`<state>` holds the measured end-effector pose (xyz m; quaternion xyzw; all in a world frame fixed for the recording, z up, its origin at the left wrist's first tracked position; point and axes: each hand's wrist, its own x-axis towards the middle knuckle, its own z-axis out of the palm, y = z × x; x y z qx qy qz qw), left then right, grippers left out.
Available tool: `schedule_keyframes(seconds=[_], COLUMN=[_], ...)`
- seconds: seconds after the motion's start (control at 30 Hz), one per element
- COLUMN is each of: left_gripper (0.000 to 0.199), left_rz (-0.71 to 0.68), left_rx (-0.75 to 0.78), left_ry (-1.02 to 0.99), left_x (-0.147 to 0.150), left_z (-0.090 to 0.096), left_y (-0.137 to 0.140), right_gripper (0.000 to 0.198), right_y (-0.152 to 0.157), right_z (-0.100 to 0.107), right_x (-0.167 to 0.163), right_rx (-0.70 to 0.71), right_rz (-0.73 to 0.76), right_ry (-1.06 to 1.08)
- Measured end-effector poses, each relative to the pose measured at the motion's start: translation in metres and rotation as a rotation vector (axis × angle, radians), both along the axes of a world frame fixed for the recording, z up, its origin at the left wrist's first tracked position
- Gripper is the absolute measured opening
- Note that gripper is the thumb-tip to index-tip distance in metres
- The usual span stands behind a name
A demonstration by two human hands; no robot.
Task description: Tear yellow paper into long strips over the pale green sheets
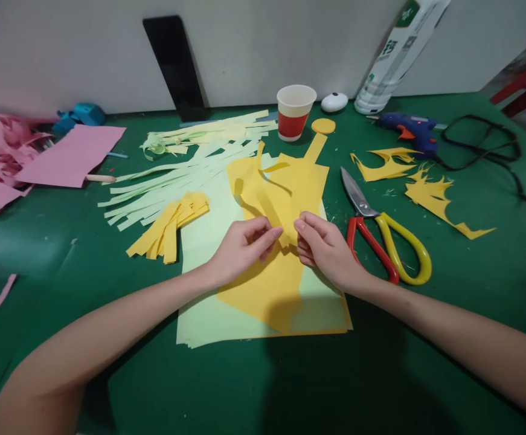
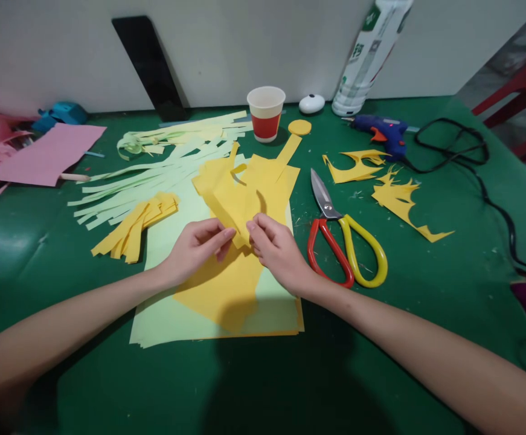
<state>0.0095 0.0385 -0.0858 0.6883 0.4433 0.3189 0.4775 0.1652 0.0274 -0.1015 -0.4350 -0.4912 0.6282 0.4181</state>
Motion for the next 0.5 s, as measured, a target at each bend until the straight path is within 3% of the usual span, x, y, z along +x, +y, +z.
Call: schedule_keyframes(seconds=[0.23, 0.5], left_gripper=[0.03, 0.034], left_rz=[-0.049, -0.025], left_rx=[-0.068, 0.054], left_ry=[0.021, 0.103], left_x=[0.0003, 0.0017], left_z=[-0.0006, -0.0003], left_y=[0.0002, -0.0019], right_gripper=[0.024, 0.027], right_y=[0.0008, 0.0], right_z=[-0.0002, -0.0006], right_x=[0.0021, 0.0001], right_rx=[0.009, -0.012], right_rz=[0.007, -0.03], right_ry=[-0.006, 0.021])
